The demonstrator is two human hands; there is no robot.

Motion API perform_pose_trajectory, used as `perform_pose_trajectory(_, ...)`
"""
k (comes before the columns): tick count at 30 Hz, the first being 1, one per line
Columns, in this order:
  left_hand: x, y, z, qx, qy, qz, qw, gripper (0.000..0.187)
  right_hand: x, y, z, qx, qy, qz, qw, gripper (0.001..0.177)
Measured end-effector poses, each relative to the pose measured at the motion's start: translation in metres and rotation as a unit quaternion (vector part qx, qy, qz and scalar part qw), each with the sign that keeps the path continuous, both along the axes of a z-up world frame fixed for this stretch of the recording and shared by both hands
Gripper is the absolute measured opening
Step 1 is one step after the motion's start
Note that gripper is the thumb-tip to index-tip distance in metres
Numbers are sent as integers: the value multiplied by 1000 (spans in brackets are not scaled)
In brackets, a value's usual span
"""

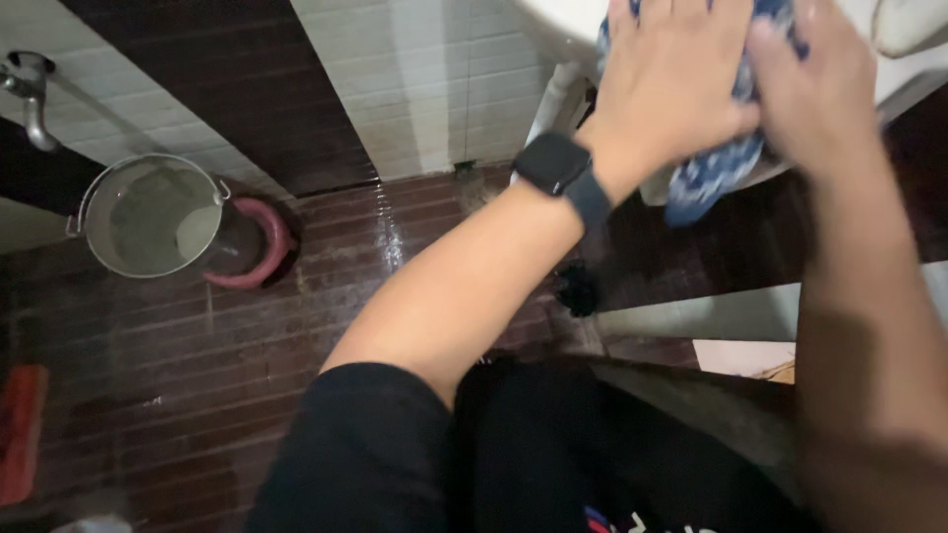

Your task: The person wipes down the surfaces of a white pedestal sink using a blue patterned cloth, moving around the basin, faucet, and soap bottle.

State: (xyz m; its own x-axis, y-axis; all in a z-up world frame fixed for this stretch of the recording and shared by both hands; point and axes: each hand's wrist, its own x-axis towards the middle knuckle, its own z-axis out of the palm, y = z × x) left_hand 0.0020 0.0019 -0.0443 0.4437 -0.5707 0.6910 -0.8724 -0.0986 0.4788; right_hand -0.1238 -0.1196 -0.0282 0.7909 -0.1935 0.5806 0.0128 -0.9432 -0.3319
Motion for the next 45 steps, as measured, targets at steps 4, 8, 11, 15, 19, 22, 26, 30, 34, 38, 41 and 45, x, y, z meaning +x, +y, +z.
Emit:
perform_pose_trajectory(4, -25, 40, -2, 38, -3, -27, 999, 77, -27, 45, 5, -24, -2, -12, 1000, 32)
perform_pose_trajectory(8, -22, 36, 1, 12, -11, -7, 1000, 72, -15, 44, 12, -4, -4, -9, 1000, 32)
perform_pose_trajectory(11, -2, 9, 7, 47, 10, -5, 999, 69, 5, 21, 14, 83, 7, -13, 996, 35)
perform_pose_trajectory(15, 14, -4, 13, 87, 44, -18, 995, 62, 26, -1, 11, 143, 69, -103, 982, 36)
perform_pose_trajectory(19, -3, 21, 9, 27, -9, -9, 1000, 74, 0, 25, 5, -34, 18, -64, 997, 33)
perform_pose_trajectory(22, -31, 52, 1, 56, -30, -28, 998, 83, -30, 59, 7, -40, 13, -54, 998, 35)
perform_pose_trajectory(26, -27, 43, -1, 33, -37, -19, 999, 85, -23, 50, 15, -3, 14, -38, 999, 33)
perform_pose_trajectory(30, 10, -11, 15, 89, 27, -39, 995, 76, 11, 9, 22, 105, 35, -62, 992, 36)
perform_pose_trajectory(34, 22, -25, 21, 127, 78, -42, 988, 72, 26, -2, 22, 96, 29, -104, 989, 36)
perform_pose_trajectory(38, -7, 2, 2, 30, -35, -27, 999, 72, -12, 32, 13, -24, 3, -73, 997, 30)
perform_pose_trajectory(41, -30, 13, -7, 16, -76, -25, 997, 76, -42, 59, 9, -46, -6, -105, 993, 36)
perform_pose_trajectory(45, -22, -29, -1, 62, -13, -64, 996, 76, -29, 21, 13, 16, 4, -108, 994, 32)
